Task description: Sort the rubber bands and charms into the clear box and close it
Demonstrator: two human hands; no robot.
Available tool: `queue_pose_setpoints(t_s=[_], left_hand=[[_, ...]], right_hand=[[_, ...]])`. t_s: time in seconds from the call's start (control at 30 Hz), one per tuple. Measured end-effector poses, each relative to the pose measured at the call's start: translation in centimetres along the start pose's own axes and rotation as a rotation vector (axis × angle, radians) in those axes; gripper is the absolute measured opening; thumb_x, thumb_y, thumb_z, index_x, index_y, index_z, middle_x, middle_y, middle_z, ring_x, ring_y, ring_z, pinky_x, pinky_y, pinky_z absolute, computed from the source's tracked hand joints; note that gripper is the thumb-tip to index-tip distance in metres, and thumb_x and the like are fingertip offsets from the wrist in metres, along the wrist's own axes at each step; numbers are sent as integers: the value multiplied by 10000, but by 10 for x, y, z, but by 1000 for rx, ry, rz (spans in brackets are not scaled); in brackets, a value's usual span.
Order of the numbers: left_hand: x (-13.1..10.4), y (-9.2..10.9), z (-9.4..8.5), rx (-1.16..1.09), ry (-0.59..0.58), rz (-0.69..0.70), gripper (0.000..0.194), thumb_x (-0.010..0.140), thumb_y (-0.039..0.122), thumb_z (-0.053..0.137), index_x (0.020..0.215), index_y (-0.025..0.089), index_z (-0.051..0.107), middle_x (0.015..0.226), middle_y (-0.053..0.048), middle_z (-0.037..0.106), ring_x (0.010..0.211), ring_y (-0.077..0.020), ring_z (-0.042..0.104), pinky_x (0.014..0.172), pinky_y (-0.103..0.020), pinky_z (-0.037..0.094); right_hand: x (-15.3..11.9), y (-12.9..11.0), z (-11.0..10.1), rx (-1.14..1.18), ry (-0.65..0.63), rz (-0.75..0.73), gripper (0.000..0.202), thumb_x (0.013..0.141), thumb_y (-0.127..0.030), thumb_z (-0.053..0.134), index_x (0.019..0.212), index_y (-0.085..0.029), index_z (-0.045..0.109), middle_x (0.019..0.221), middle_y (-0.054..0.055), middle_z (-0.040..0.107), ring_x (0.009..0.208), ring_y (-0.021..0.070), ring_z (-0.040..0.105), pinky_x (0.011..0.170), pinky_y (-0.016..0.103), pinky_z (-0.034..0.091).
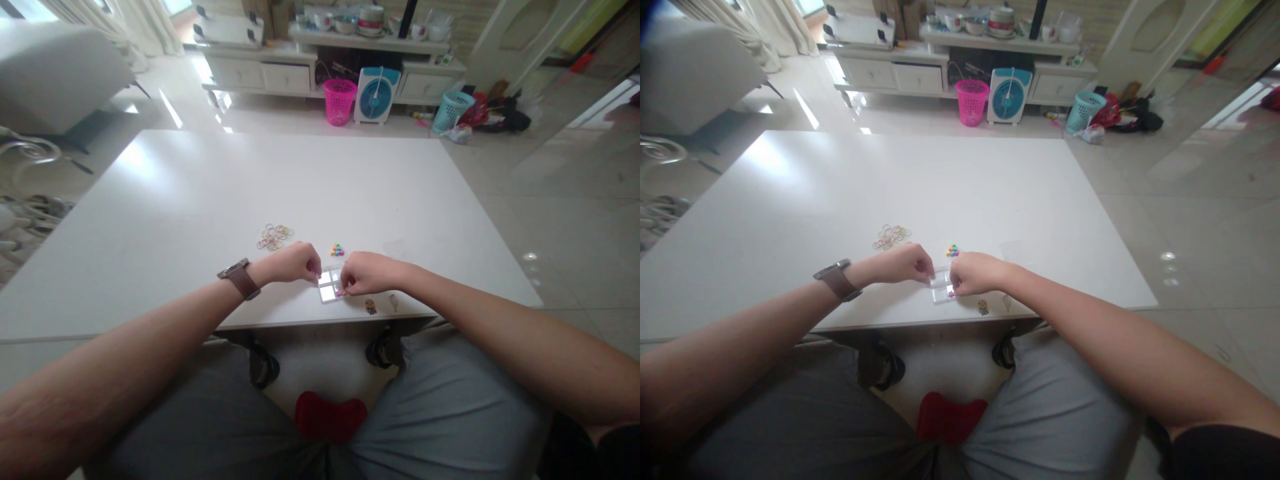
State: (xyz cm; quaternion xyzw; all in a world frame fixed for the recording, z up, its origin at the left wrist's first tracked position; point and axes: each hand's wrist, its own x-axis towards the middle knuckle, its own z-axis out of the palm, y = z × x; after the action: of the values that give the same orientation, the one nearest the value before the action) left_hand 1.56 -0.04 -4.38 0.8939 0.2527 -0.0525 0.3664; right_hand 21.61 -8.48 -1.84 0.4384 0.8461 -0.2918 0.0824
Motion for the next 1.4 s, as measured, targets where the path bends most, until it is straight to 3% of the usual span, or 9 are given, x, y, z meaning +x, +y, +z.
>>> queue_pose_setpoints(t_s=[0.27,0.63,0.77,0.9,1.0,1.17,1.4], left_hand=[[0,1,-2,-10,0,-5,138,711,252,718,787,154,780,700,-37,724,646,-125,615,613,-203,405],[-1,3,-3,10,12,12,131,718,244,727,804,164,786,689,-28,722,641,-119,621,612,-200,411],[-5,4,-14,-71,0,1,250,697,206,749,943,164,770,735,-33,738,670,-130,654,637,-212,452],[-10,7,-22,-351,6,13,439,675,205,784,1100,141,692,910,-74,752,789,-151,697,703,-243,529],[-12,12,-23,-567,14,4,448,684,207,800,1101,125,657,1002,-105,736,861,-172,710,738,-268,561],[-13,21,-20,-760,-11,17,433,701,179,804,1088,131,614,1043,-99,721,925,-192,708,800,-293,568],[-11,18,-19,-874,-25,10,516,713,139,790,1175,158,560,1064,-90,704,919,-187,711,808,-300,564]], right_hand=[[6,-6,3,-91,-17,87,249,807,-383,658,800,-177,797,699,73,710,590,135,555,517,242,275],[4,1,0,-18,-8,51,249,801,-394,676,812,-178,801,679,56,702,569,117,529,525,233,287],[1,5,-7,50,105,17,167,790,-249,662,842,-166,797,663,36,689,571,103,531,563,222,326],[0,5,-11,144,363,-1,170,764,-136,632,874,-135,761,697,22,682,615,97,556,622,211,372],[-1,1,-12,241,493,-82,134,780,-138,615,852,-130,728,725,20,668,650,99,568,639,209,401],[-2,-7,-11,302,525,-241,108,829,-212,627,816,-135,701,758,32,666,680,106,570,653,218,426],[1,-5,-10,252,531,-245,114,842,-168,620,813,-136,726,781,49,683,679,111,574,671,229,427]])
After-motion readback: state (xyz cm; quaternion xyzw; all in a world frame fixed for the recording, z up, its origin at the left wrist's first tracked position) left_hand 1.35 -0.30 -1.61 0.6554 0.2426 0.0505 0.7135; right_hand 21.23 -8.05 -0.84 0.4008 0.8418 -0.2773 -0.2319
